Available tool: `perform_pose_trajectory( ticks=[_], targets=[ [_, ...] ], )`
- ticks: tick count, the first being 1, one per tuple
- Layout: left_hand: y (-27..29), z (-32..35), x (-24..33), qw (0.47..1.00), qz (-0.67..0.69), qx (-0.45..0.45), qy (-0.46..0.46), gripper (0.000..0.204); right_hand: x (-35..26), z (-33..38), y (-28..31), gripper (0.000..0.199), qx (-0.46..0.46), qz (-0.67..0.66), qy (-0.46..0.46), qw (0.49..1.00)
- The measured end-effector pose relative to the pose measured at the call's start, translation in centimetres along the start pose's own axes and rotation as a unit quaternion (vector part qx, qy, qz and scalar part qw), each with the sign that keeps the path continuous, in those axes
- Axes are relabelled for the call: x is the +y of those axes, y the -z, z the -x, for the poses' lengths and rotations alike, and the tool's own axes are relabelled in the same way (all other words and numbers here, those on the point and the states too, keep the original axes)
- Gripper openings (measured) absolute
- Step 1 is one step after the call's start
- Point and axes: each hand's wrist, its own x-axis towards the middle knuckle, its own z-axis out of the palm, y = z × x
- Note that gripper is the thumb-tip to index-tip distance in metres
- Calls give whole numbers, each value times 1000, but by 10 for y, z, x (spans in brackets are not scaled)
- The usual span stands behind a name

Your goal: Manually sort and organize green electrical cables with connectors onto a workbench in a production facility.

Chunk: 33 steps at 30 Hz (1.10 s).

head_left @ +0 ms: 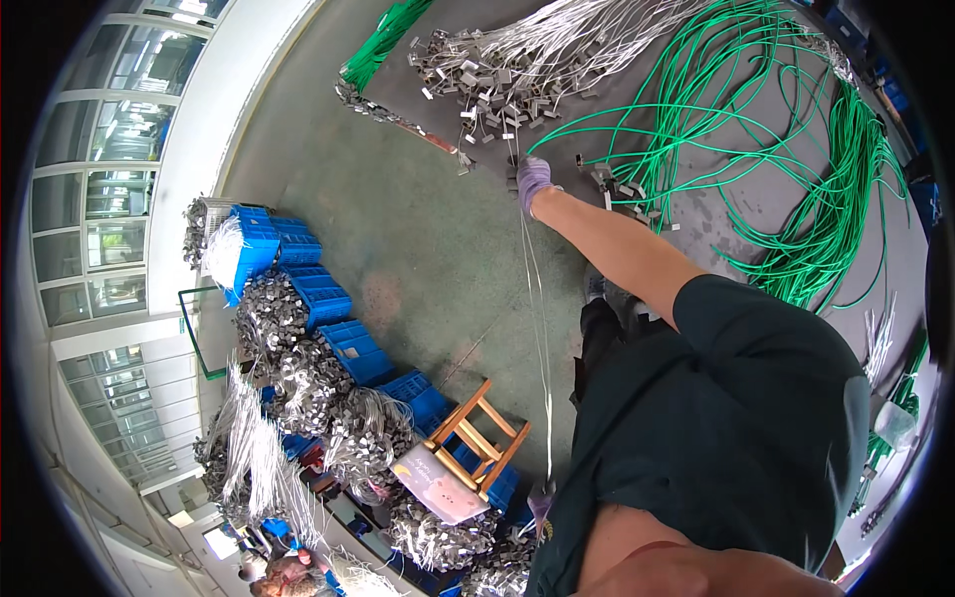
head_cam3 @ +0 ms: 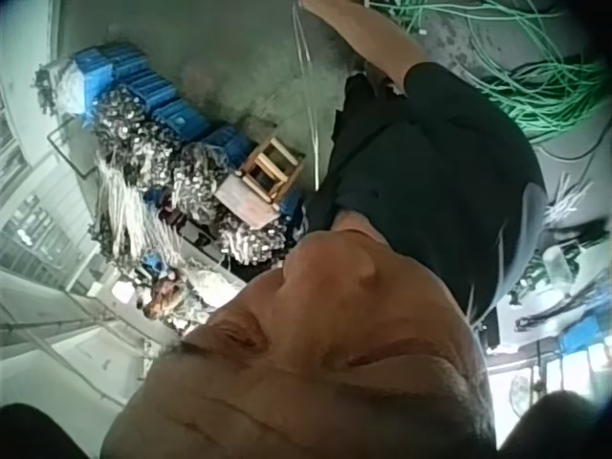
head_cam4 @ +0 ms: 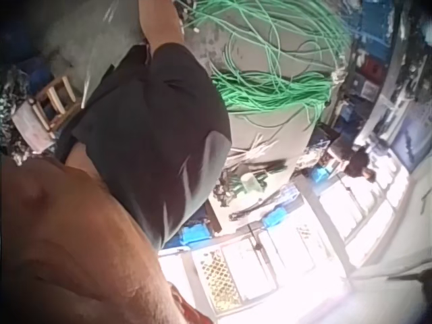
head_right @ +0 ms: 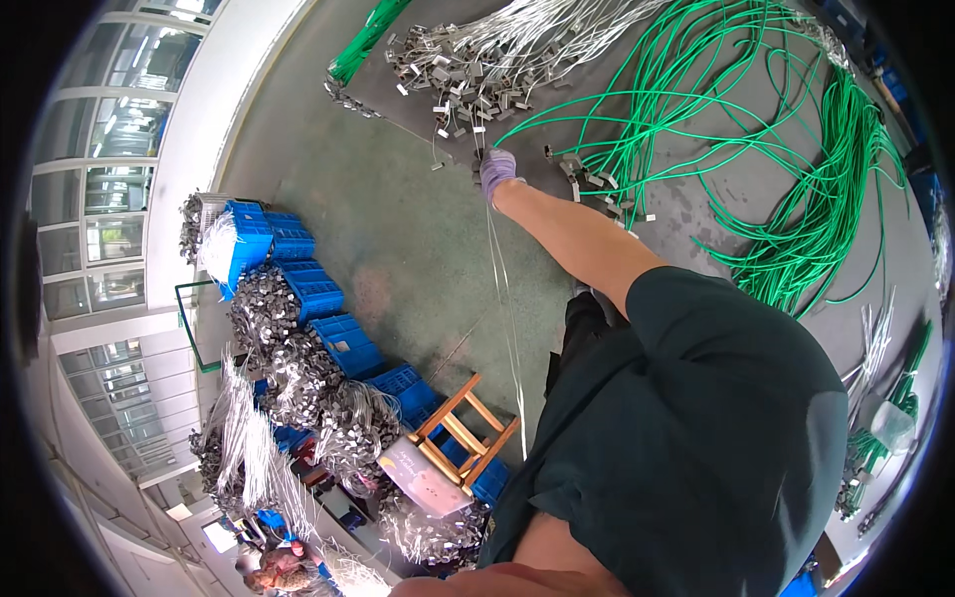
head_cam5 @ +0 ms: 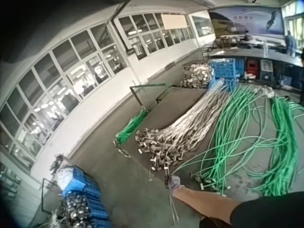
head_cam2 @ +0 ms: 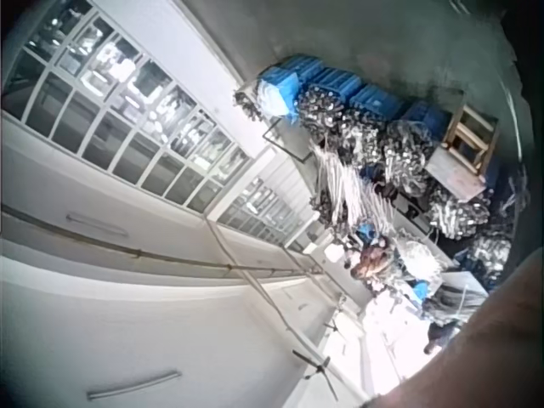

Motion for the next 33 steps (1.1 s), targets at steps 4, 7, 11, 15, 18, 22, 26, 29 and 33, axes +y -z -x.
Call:
perform_pose_trajectory(
  ticks=[4, 7, 11, 15, 18, 22, 26, 29, 33],
  targets=[
    [16, -86, 35, 951, 306, -36, -10, 14, 4, 48, -9, 20, 18, -16, 14, 1000],
    [28, -145, 115, 920, 383, -8, 82, 17, -5, 80, -6, 20, 31, -38, 15, 999],
    [24, -155, 91, 899, 423, -41, 105, 21, -55, 80, -8, 18, 13, -74, 22, 997],
    [72, -209, 186, 842, 528, -98, -43, 28, -61, 71, 8, 14, -9, -55, 125, 991],
    [104, -267, 275, 925, 307, 54, -219, 24, -53, 138, 10, 14, -99, -101, 29, 990],
    [94, -312, 291, 881, 470, -55, -6, 25, -73, 167, 28, 20, -216, -36, 91, 972],
    [98, -318, 308, 879, 471, -72, -15, 24, -125, 155, 55, 22, -180, 32, 148, 972],
    [93, -329, 312, 879, 467, -97, -22, 23, -159, 152, 64, 25, -99, 164, 230, 954],
    [91, -345, 318, 876, 462, -133, -29, 21, -195, 145, 66, 27, -89, 122, 276, 949]
  ],
)
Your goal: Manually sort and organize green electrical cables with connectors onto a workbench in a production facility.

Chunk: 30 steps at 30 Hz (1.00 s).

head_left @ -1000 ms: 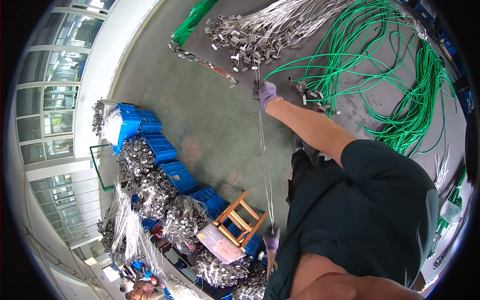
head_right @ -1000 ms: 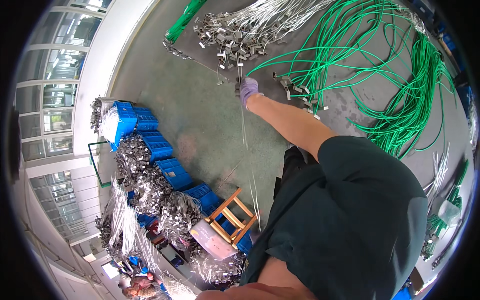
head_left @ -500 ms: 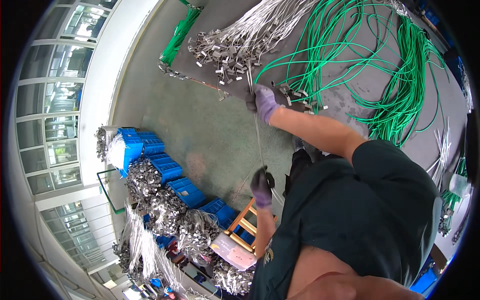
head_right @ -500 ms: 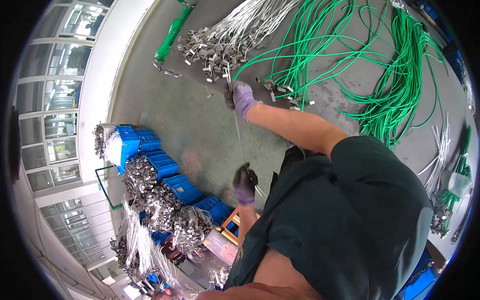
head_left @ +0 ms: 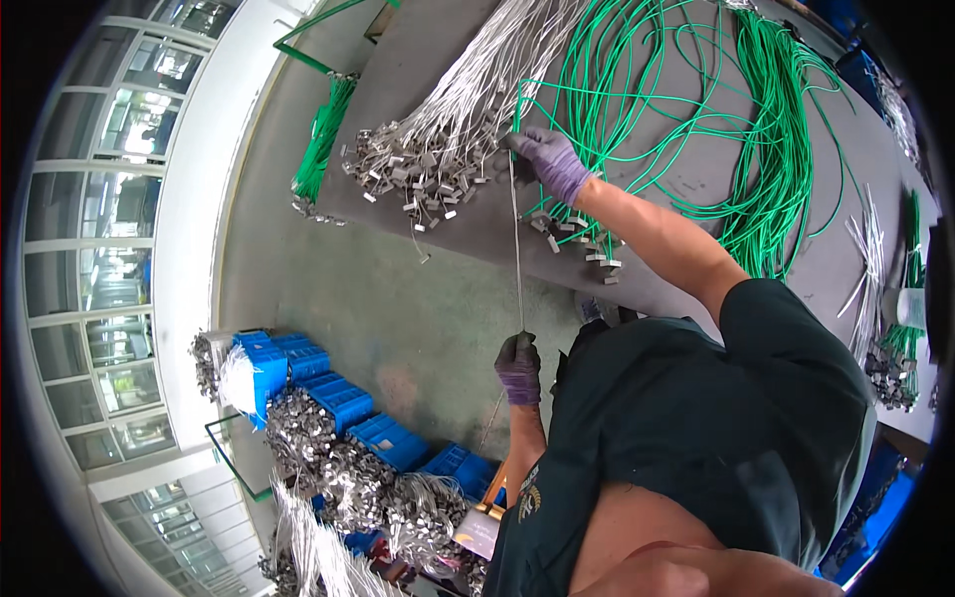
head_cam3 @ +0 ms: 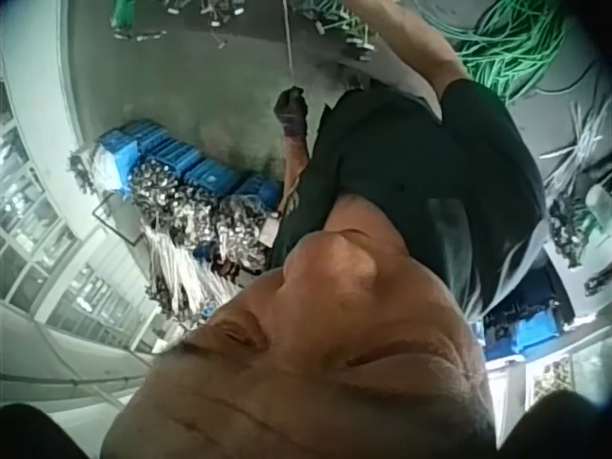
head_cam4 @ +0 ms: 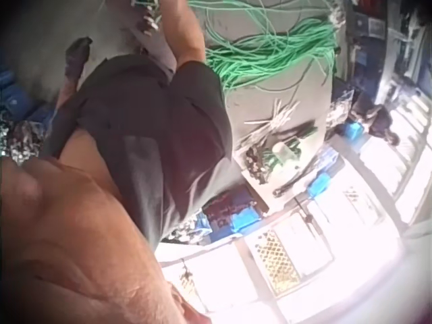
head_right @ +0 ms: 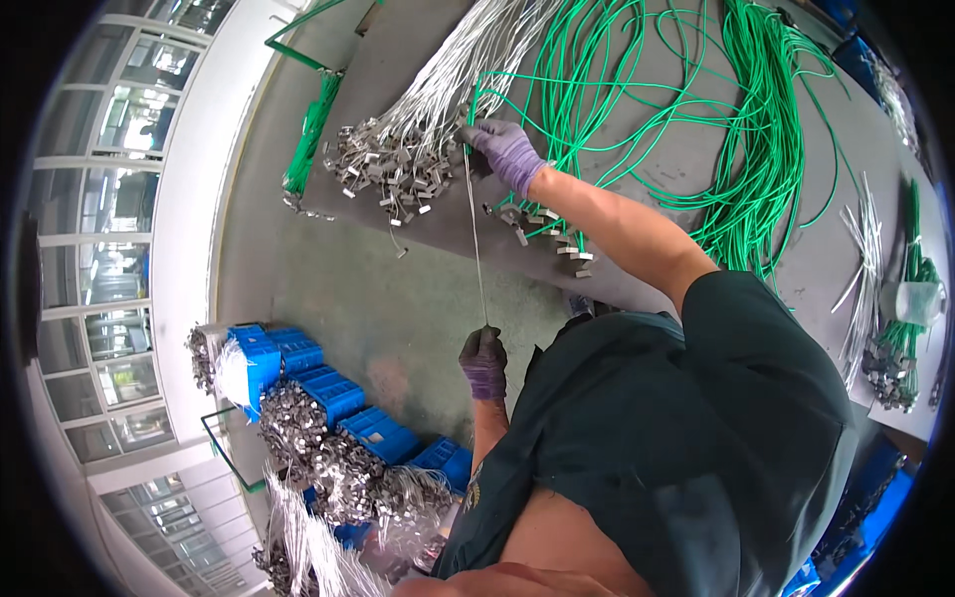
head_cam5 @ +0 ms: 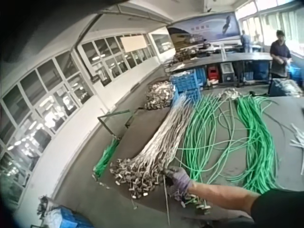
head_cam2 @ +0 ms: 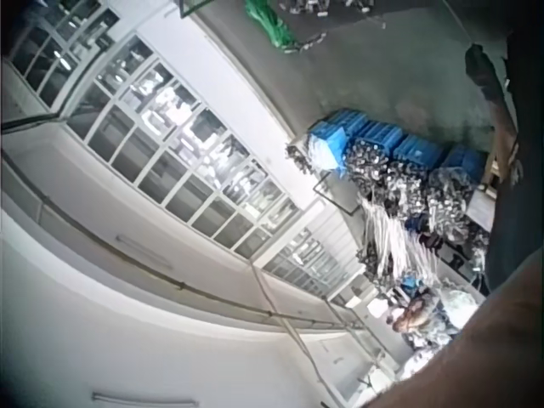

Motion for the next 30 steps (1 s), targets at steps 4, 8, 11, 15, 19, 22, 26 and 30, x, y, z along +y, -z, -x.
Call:
perform_pose_trajectory(
  ticks=[4, 8, 11, 15, 19, 22, 26, 30],
  targets=[
    [-3, -15, 11, 1000, -1, -16, 1, 26, -24, -9, 3, 27, 16, -18, 2, 1000],
    [-3, -28, 19, 1000, -8, -20, -1, 27, -19, -23, 9, 26, 31, -17, 21, 999],
    [-2, -34, 23, 1000, -13, -20, 2, 27, -16, -29, 6, 25, 37, -27, 29, 999],
    [-2, -40, 23, 1000, -8, -28, 7, 27, -14, -26, -2, 26, 62, -31, 27, 997],
    [-4, -43, 26, 999, -4, -37, 17, 26, -9, -33, 2, 28, 56, 0, 23, 998],
    [-9, -43, 31, 999, -11, -47, 24, 27, -5, -35, 4, 26, 42, 22, 7, 999],
    [-17, -48, 33, 997, -49, -66, -8, 26, 18, -35, 10, 25, -11, 67, -60, 996],
    [-24, -59, 36, 998, -26, -59, 8, 27, 74, -2, 10, 28, -99, 205, -68, 971]
  ],
)
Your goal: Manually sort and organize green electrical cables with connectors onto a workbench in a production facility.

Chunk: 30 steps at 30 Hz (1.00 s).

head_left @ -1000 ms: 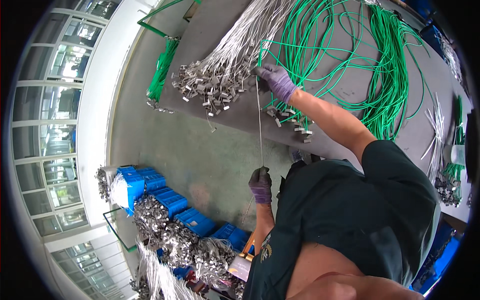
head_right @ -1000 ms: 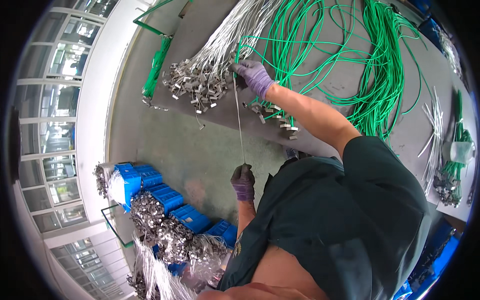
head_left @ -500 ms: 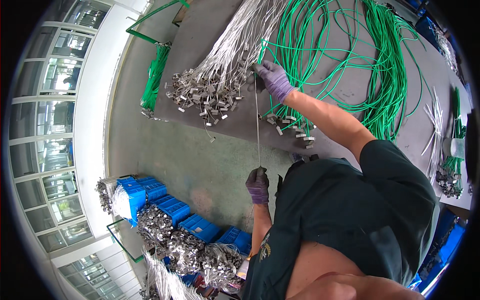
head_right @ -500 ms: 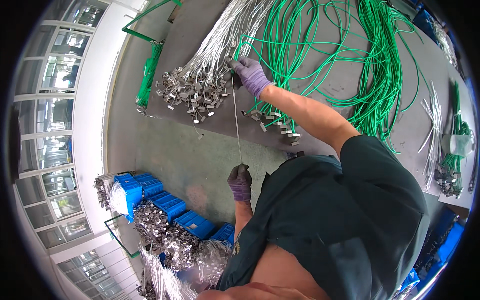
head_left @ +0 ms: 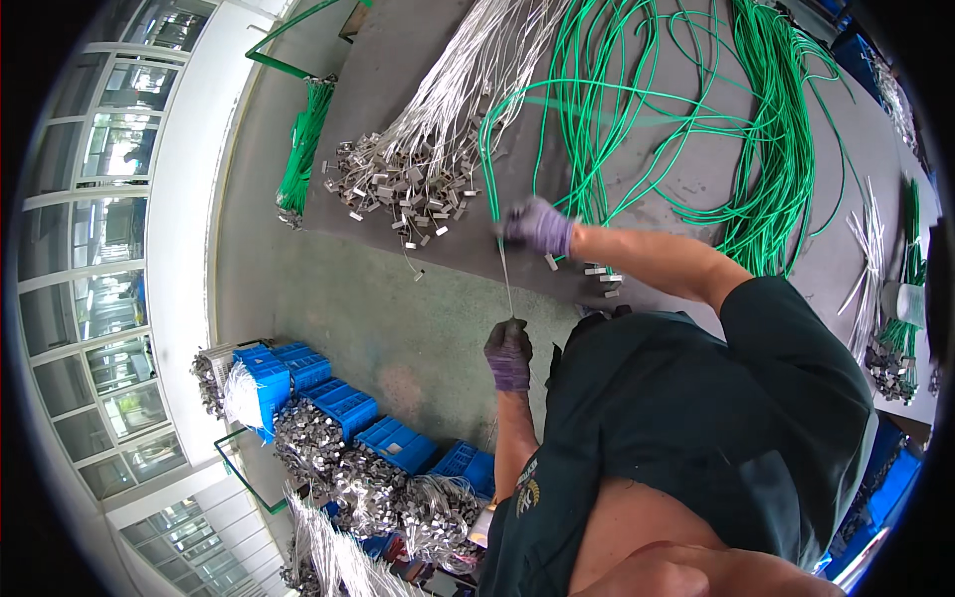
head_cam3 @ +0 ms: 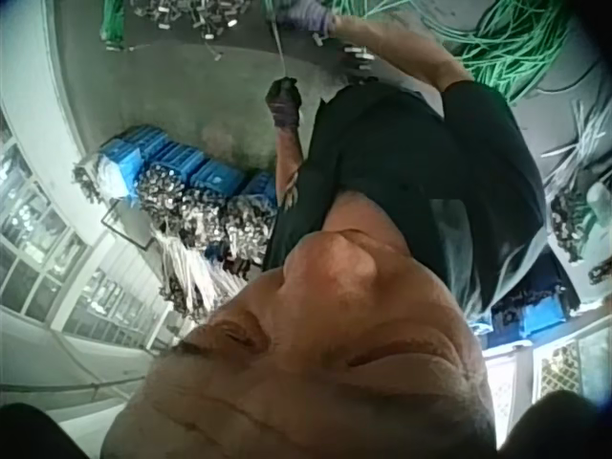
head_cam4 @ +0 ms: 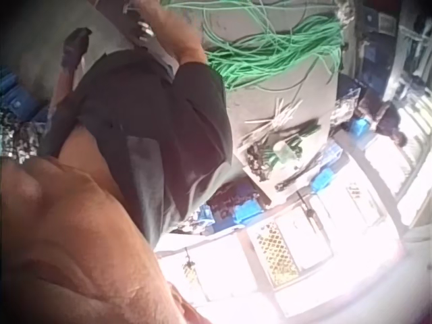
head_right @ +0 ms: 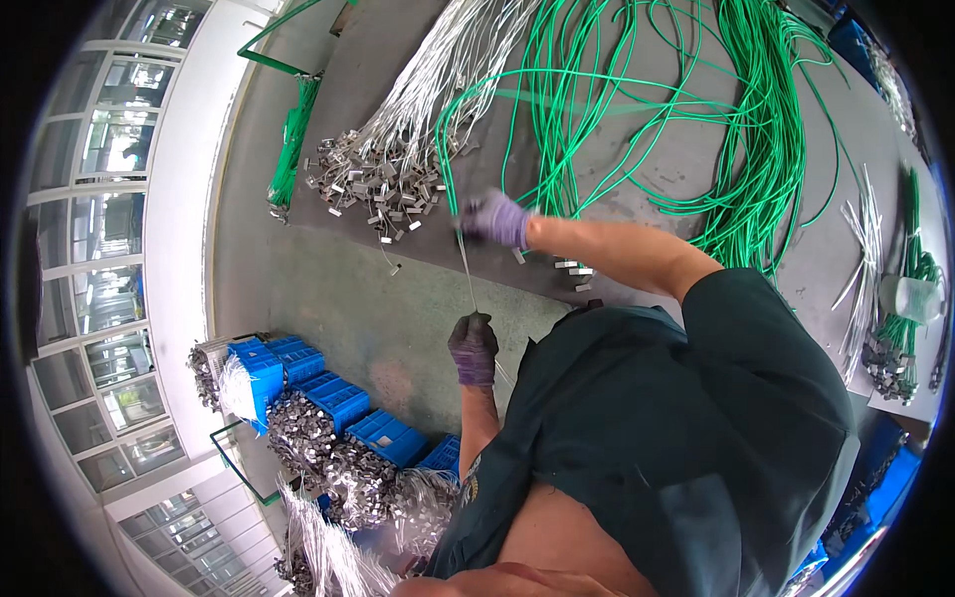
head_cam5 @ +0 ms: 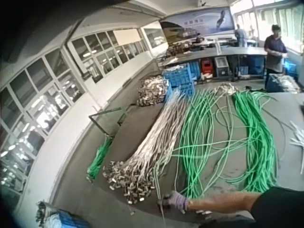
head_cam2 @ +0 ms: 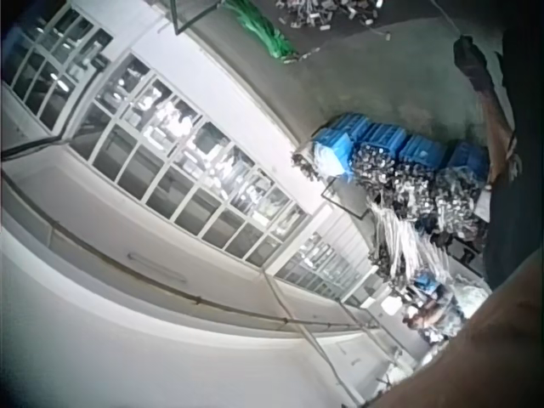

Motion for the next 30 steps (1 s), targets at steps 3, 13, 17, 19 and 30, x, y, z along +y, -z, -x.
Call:
perform_pose_trajectory(
  ticks=[3, 13, 17, 19, 30],
  targets=[
    [-1, -11, 9, 999, 0, 5, 31, 27, 23, 29, -20, 29, -130, 94, 7, 987],
    [17, 8, -30, 994, -45, -60, -84, 29, -38, -11, 60, 21, 8, -5, -61, 998],
    [16, -4, -16, 994, -100, -37, -3, 22, 32, -8, 46, 19, -3, 558, 493, 668],
    [6, -8, 0, 988, -136, -63, 46, 20, 30, 30, 4, 18, -121, 72, -83, 987],
    [16, -4, -17, 997, -58, -44, -33, 20, -7, -37, 68, 25, -115, 252, 198, 940]
  ],
)
